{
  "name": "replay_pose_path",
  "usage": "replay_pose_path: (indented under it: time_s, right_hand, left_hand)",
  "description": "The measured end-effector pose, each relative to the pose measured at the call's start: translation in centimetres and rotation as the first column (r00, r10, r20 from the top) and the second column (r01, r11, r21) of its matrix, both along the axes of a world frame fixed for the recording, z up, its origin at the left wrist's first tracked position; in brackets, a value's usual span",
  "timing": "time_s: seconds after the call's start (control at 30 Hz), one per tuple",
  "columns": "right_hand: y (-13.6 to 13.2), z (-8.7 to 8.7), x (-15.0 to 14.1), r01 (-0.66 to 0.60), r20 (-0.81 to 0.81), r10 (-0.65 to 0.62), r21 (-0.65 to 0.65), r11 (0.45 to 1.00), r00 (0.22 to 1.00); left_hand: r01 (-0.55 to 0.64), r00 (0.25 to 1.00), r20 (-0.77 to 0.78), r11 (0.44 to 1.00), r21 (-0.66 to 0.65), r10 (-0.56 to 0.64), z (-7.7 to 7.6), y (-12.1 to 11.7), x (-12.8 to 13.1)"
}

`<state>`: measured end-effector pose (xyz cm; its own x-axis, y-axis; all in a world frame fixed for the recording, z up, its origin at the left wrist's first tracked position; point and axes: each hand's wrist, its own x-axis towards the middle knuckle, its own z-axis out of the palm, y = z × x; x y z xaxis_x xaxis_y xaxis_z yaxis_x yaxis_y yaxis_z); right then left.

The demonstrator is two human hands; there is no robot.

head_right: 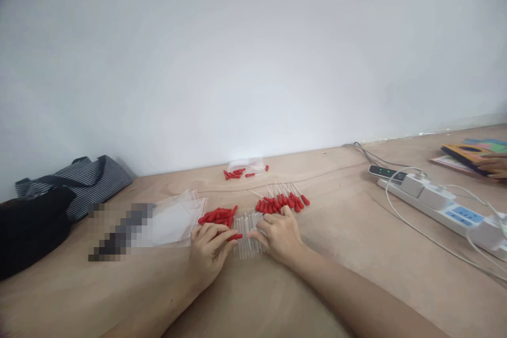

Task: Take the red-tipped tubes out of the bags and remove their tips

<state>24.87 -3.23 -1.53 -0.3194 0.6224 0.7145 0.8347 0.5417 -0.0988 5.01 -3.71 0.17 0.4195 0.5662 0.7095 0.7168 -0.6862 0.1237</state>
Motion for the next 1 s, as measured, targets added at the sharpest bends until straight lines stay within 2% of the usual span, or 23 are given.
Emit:
replay_pose_path:
  time_s: [0.17, 0.27, 0.4, 0.53, 0.7, 0.87, 1.0]
  right_hand:
    - [1.4, -1.1, 1.9, 0.093, -0.038, -0.099, -0.137, 0.986, 0.994]
    - [1.9, -1.7, 2.5, 0.088, -0.113, -0.106, -0.156, 0.984, 0.988]
    - [1.7, -1.5, 2.4, 0.059, -0.21, -0.1, -0.193, 0.979, 0.973]
    - [1.1, -1.0, 2.0, 0.067, -0.177, -0.112, -0.241, 0.968, 0.978]
    - [1.0, -1.3, 1.5, 0.065, -0.198, -0.116, -0.245, 0.967, 0.973]
    - [1.1, -1.8, 0.6, -0.028, -0.241, -0.022, -0.201, 0.979, 0.97]
    - [0.6, -1.8, 0.1, -0.106, -0.254, 0.042, -0.243, 0.964, 0.966]
  left_hand:
    - [-0.185, 0.981, 0.061, 0.983, -0.007, 0.185, 0.5, 0.9, -2.0]
    - [-0.284, 0.955, 0.088, 0.959, 0.018, 0.282, 0.7, 1.6, -3.6]
    - [-0.367, 0.926, 0.101, 0.93, 0.012, 0.364, 0.8, 2.5, -5.1]
    - [-0.329, 0.941, 0.085, 0.944, -0.001, 0.328, 0.7, 2.6, -5.3]
    - [-0.234, 0.971, -0.017, 0.969, 0.084, 0.237, 0.7, 2.4, -4.0]
    - [-0.25, 0.967, -0.042, 0.966, 0.068, 0.253, 0.3, 2.9, -2.7]
    - [-0.291, 0.955, -0.061, 0.957, 0.0, 0.291, -0.1, 3.2, -2.6]
